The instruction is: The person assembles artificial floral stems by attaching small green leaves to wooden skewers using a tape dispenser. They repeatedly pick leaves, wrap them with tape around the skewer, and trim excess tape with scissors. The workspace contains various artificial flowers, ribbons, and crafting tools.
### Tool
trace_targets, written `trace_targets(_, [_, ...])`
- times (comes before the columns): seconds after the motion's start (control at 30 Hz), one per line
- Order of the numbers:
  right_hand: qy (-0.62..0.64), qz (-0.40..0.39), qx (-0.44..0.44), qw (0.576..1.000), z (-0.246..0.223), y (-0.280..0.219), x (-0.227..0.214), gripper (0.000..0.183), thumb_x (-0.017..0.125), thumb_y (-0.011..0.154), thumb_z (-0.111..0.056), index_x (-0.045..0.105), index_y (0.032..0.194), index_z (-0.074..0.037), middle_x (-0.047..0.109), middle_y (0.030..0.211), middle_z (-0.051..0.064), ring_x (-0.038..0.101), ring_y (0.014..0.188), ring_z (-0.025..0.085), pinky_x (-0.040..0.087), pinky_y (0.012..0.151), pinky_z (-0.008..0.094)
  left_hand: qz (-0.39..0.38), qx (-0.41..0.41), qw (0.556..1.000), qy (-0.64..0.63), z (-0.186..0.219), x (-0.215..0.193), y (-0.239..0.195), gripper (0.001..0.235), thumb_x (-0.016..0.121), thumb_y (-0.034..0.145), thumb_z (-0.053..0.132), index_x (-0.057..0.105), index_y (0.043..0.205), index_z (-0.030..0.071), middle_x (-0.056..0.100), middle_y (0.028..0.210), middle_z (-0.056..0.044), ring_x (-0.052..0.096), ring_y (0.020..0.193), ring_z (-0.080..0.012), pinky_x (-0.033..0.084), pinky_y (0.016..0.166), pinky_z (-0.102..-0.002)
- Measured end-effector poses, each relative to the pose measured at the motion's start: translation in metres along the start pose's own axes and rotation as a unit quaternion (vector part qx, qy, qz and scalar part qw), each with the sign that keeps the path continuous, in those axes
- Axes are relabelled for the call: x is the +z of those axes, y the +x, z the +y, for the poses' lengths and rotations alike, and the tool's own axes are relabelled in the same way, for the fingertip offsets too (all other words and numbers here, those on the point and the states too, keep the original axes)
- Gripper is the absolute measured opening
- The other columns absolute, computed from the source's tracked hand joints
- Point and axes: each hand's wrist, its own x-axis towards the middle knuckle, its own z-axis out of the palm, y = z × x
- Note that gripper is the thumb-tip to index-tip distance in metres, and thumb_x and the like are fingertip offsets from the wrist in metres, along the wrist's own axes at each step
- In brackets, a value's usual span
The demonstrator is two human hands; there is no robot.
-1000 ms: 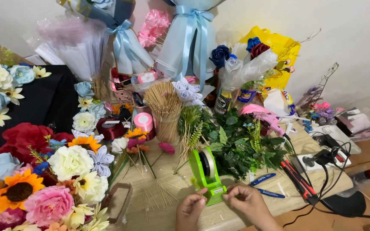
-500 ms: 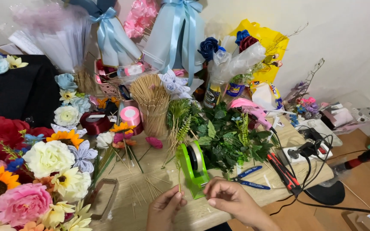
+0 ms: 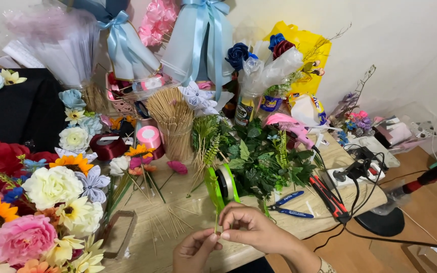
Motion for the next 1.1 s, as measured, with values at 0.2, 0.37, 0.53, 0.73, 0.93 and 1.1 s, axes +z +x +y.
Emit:
trace_targets(0.2, [-0.033, 0.006, 0.001, 0.999, -0.005, 0.002, 0.002, 0.012, 0.078, 0.092, -0.016, 0.068, 0.087, -0.012, 0.058, 0.097, 0.003, 0.06, 0.087, 0.014, 0.048, 0.079, 0.028, 0.014, 0.029, 0.998, 0.045, 0.011, 0.009, -0.011, 0.016, 0.086, 0.075, -0.002, 0.085, 0.09, -0.009, 0.082, 0.067, -0.023, 0.079, 0.058, -0.028, 0.062, 0.064, -0.034])
trace_targets(0.37, [-0.068, 0.014, 0.001, 0.998, -0.006, 0.002, 0.006, 0.015, 0.078, 0.093, -0.019, 0.067, 0.084, -0.013, 0.059, 0.093, 0.002, 0.058, 0.082, 0.012, 0.045, 0.074, 0.026, 0.007, 0.092, 0.994, 0.053, 0.011, 0.01, -0.016, 0.015, 0.086, 0.075, -0.002, 0.086, 0.09, -0.006, 0.083, 0.068, -0.018, 0.079, 0.059, -0.0227, 0.062, 0.063, -0.029])
trace_targets(0.53, [-0.063, 0.062, 0.021, 0.996, 0.009, -0.001, 0.011, 0.015, 0.083, 0.089, -0.014, 0.069, 0.082, -0.013, 0.061, 0.087, 0.0, 0.055, 0.075, 0.01, 0.042, 0.066, 0.024, 0.064, 0.164, 0.981, 0.08, 0.015, 0.022, -0.03, 0.013, 0.086, 0.074, -0.001, 0.086, 0.086, -0.002, 0.084, 0.075, -0.012, 0.075, 0.069, -0.0155, 0.059, 0.07, -0.025])
trace_targets(0.73, [-0.149, 0.134, 0.031, 0.979, 0.005, -0.009, 0.021, 0.014, 0.087, 0.084, -0.019, 0.075, 0.089, -0.015, 0.059, 0.085, -0.003, 0.055, 0.07, 0.006, 0.04, 0.056, 0.021, 0.099, 0.216, 0.967, 0.094, 0.014, 0.028, -0.038, 0.022, 0.086, 0.073, 0.0, 0.074, 0.091, 0.003, 0.086, 0.078, -0.013, 0.081, 0.076, -0.0148, 0.062, 0.076, -0.023])
trace_targets(0.93, [-0.154, 0.074, -0.049, 0.984, -0.012, -0.01, 0.025, 0.037, 0.073, 0.089, -0.019, 0.07, 0.125, -0.01, 0.057, 0.117, 0.007, 0.055, 0.112, 0.02, 0.048, 0.087, 0.034, 0.072, 0.218, 0.973, 0.039, 0.003, 0.026, -0.039, 0.029, 0.086, 0.073, -0.003, 0.067, 0.093, 0.003, 0.084, 0.075, -0.014, 0.082, 0.074, -0.0183, 0.06, 0.076, -0.024])
trace_targets(1.1, [-0.049, -0.034, -0.06, 0.996, -0.016, -0.008, 0.022, 0.02, 0.063, 0.096, -0.009, 0.074, 0.111, -0.016, 0.056, 0.145, 0.017, 0.054, 0.139, 0.026, 0.046, 0.111, 0.043, 0.013, 0.166, 0.986, -0.003, -0.011, 0.013, -0.035, 0.04, 0.088, 0.07, -0.004, 0.063, 0.1, 0.005, 0.087, 0.089, -0.017, 0.083, 0.094, -0.0211, 0.063, 0.089, -0.033])
